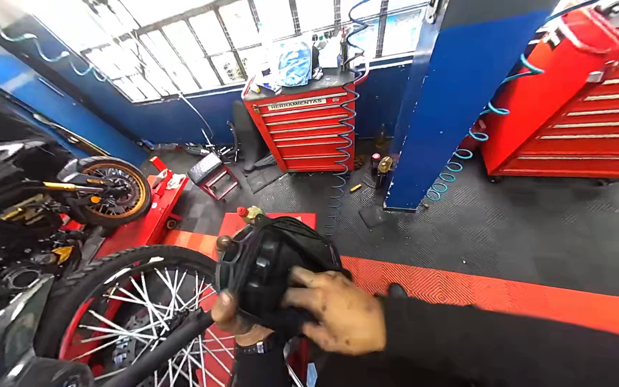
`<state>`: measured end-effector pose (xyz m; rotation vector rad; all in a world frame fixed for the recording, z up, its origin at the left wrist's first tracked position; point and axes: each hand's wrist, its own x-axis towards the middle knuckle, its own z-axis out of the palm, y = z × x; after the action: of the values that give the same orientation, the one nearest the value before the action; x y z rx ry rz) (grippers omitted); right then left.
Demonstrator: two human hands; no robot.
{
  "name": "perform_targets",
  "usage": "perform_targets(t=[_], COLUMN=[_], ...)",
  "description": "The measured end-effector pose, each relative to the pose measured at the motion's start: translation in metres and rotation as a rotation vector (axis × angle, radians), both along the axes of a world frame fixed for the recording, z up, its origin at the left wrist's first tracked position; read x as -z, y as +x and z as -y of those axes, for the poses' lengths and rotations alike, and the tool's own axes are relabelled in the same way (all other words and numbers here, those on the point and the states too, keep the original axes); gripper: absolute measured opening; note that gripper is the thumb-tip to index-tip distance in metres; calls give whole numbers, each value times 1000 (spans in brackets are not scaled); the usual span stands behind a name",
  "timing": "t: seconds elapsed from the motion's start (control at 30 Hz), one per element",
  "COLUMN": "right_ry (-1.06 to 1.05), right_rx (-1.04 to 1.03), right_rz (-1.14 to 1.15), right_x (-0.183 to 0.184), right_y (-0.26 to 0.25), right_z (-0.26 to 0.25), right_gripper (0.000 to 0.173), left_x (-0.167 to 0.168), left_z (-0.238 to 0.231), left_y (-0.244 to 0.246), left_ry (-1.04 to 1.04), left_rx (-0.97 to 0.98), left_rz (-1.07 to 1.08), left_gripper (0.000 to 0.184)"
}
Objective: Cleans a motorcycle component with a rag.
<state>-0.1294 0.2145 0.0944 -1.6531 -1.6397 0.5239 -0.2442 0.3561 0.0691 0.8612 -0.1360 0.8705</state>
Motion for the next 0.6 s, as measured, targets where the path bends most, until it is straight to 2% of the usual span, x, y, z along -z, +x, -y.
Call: perform_targets(t=[0.07,0.13,0.2,0.23,0.3,0.37,0.43,0.47,0.53,0.57,0.6], right_ry=[-157,-10,153,197,279,389,452,448,351,298,259], right_rx=[-75,187,511,563,421,272,410,554,786,810,747], right_rz=[202,236,-43,-178,-344,-210,90,142,33,-69,-179], right_x=[-5,-6,-15,-17,-7,4,16,22,27,25,17], right_y=[30,44,36,25,2,12,47,64,82,78,71], right_z=[5,0,-12,-16,-10,-8,-15,-19,-20,-15,-9], right_gripper=[25,21,32,35,36,31,28,29,33,34,33], left_x=[5,-7,-5,-5,-11,-9,-1,0,11,15,17], left_z=[-5,6,14,15,17,26,43,51,48,46,44], left_y=[-1,12,23,29,40,52,58,64,74,77,81], left_ry=[92,70,24,-3,55,-11,-215,-186,-119,-90,-60], left_rx=[152,205,160,148,108,88,127,108,185,205,204], left_rz=[59,121,78,62,-44,-89,-55,-78,-43,-27,-19], left_gripper=[30,26,22,23,32,34,25,24,32,34,35])
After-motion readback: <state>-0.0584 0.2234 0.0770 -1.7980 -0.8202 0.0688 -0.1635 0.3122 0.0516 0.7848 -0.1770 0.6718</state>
